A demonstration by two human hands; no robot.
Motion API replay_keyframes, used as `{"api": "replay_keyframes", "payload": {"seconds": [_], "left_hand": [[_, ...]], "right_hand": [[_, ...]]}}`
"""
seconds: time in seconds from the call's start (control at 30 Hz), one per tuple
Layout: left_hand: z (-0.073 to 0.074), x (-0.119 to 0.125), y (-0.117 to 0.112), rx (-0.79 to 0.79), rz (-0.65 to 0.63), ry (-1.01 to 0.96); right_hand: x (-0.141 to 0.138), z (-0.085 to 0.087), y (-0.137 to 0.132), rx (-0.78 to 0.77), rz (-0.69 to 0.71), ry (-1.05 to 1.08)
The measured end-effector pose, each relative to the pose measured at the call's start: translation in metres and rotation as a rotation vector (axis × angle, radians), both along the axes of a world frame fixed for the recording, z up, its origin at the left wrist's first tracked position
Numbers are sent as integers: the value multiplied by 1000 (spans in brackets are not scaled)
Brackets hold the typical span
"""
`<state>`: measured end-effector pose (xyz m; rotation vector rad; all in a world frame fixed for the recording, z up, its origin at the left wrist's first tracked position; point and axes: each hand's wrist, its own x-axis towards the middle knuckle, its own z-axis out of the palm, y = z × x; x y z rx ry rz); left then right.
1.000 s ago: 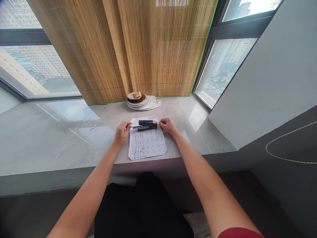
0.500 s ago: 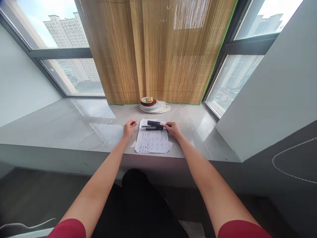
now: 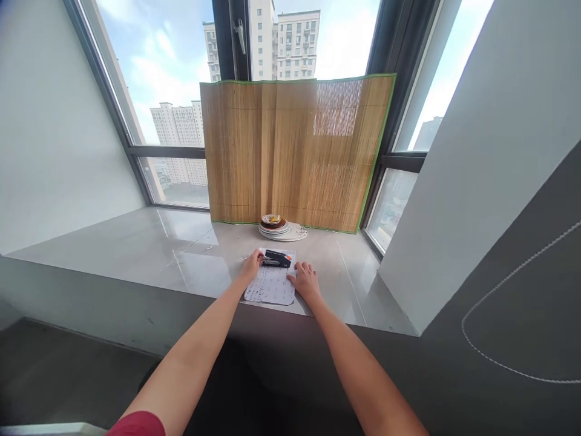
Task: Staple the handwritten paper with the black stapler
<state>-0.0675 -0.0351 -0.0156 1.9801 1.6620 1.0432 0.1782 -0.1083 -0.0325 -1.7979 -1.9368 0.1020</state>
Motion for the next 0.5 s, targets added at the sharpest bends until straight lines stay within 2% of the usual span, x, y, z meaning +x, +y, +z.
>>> {"api": "replay_keyframes", "payload": {"seconds": [0.27,0.5], "left_hand": [[-5,-7,4,-36,-2,18],[-4,-4,1,-16,-19,-26]], "right_hand": [[-1,5,3,-18,10,-38],[1,6,2,-13,7,-56]]}}
